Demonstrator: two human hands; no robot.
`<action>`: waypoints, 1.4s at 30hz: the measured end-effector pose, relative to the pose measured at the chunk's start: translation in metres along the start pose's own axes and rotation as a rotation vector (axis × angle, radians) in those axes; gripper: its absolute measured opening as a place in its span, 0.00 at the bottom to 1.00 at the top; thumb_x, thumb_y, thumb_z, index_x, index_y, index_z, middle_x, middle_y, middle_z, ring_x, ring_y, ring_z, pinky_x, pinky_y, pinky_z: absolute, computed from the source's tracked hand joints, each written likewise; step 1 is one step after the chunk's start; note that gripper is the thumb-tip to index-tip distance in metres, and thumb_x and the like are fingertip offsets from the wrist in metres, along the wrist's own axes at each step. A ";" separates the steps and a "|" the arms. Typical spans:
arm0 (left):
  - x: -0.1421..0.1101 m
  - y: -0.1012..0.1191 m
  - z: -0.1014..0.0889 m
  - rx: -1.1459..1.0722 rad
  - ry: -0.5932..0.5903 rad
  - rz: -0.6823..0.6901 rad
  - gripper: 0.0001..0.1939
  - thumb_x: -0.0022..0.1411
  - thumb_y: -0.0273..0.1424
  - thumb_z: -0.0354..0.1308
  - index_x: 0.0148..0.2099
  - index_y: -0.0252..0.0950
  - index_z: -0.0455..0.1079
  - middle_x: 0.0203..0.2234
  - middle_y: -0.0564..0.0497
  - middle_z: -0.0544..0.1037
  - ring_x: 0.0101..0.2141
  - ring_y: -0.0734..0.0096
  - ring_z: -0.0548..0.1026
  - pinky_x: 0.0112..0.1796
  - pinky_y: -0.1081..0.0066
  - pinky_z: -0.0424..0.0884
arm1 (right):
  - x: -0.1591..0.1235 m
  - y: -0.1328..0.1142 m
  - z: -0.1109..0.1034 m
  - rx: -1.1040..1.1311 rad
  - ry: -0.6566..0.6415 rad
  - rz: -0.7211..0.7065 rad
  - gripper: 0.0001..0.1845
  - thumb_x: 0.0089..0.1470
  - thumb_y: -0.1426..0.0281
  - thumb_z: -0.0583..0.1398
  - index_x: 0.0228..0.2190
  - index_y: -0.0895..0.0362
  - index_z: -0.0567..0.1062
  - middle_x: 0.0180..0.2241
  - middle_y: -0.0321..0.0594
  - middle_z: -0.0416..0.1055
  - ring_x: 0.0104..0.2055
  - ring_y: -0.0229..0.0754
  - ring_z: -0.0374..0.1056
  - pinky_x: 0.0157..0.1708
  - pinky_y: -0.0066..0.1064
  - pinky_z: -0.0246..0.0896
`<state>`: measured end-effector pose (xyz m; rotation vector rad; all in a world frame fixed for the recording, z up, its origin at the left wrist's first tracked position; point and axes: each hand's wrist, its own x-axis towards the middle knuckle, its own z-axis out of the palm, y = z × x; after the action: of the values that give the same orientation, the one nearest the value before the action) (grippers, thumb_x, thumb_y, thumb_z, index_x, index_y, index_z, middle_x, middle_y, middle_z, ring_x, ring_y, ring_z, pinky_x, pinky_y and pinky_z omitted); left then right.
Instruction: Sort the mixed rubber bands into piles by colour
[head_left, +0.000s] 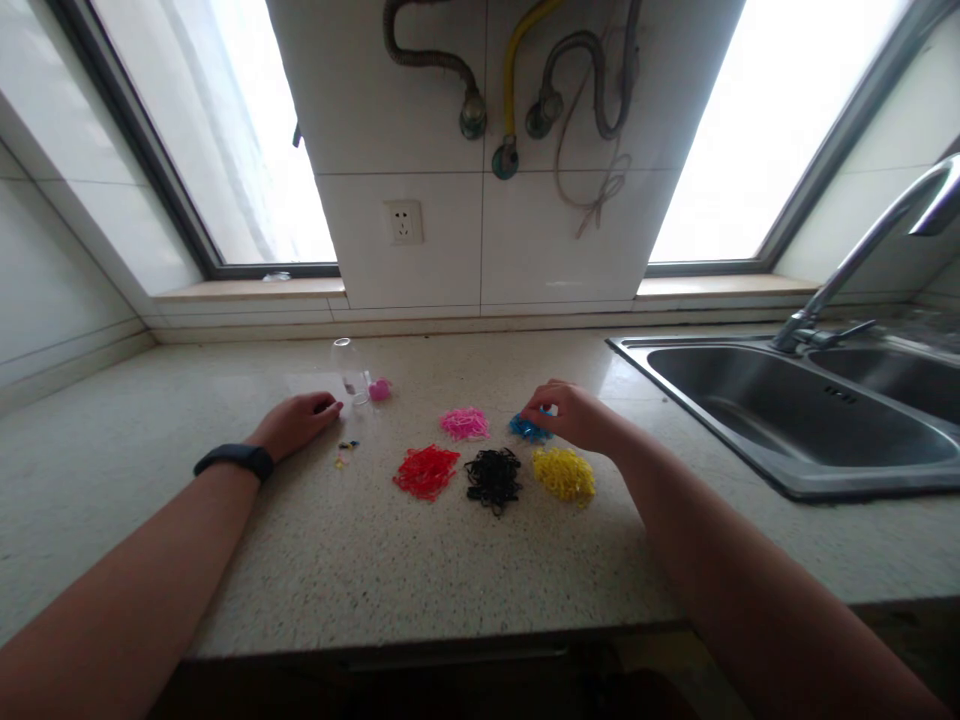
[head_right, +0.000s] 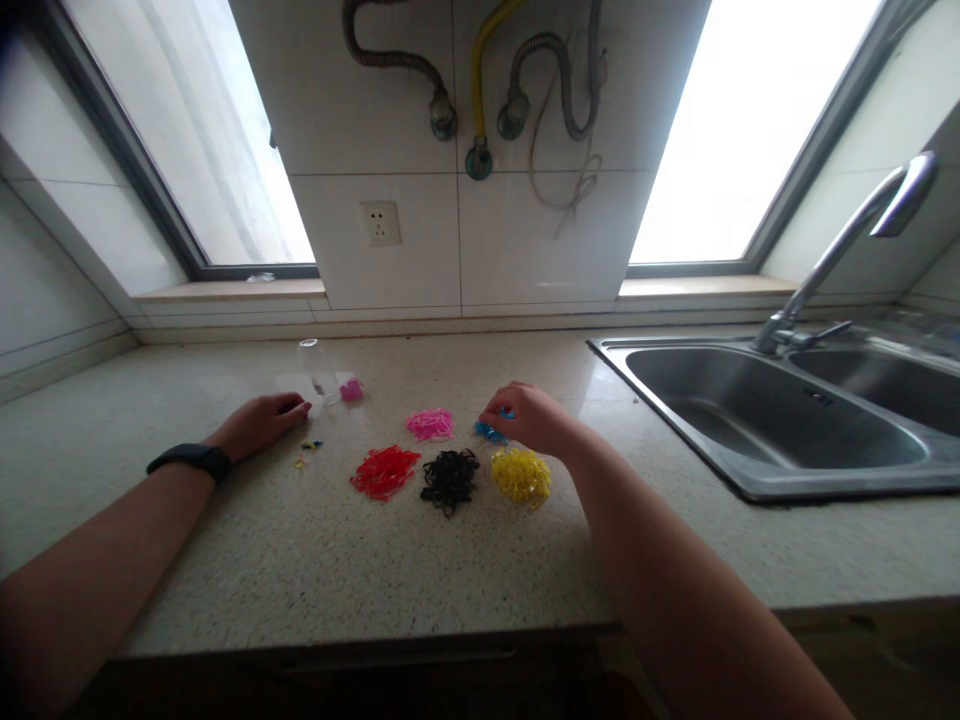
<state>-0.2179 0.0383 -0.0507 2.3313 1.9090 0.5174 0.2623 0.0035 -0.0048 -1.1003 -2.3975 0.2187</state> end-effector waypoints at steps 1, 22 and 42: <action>0.000 0.000 0.000 0.001 0.000 0.002 0.23 0.65 0.50 0.46 0.37 0.38 0.72 0.27 0.51 0.77 0.29 0.65 0.73 0.31 0.70 0.60 | 0.000 0.004 0.001 -0.006 0.026 0.025 0.10 0.58 0.64 0.61 0.31 0.54 0.81 0.29 0.40 0.76 0.35 0.41 0.68 0.38 0.33 0.60; -0.005 0.021 -0.034 -0.373 -0.327 -0.005 0.24 0.56 0.51 0.59 0.41 0.36 0.76 0.24 0.52 0.73 0.25 0.70 0.69 0.28 0.72 0.63 | 0.009 0.085 0.018 0.241 0.167 0.435 0.19 0.54 0.57 0.57 0.33 0.56 0.81 0.34 0.42 0.80 0.37 0.45 0.72 0.39 0.35 0.63; -0.006 0.018 -0.036 -0.274 -0.495 0.056 0.20 0.52 0.48 0.63 0.38 0.38 0.81 0.27 0.50 0.78 0.28 0.69 0.69 0.30 0.72 0.60 | 0.009 0.080 0.015 0.250 0.135 0.470 0.21 0.53 0.55 0.57 0.32 0.57 0.82 0.32 0.42 0.79 0.35 0.44 0.70 0.37 0.34 0.61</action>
<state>-0.2128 0.0235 -0.0128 2.0914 1.4521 0.1646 0.3038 0.0640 -0.0415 -1.4862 -1.9024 0.5648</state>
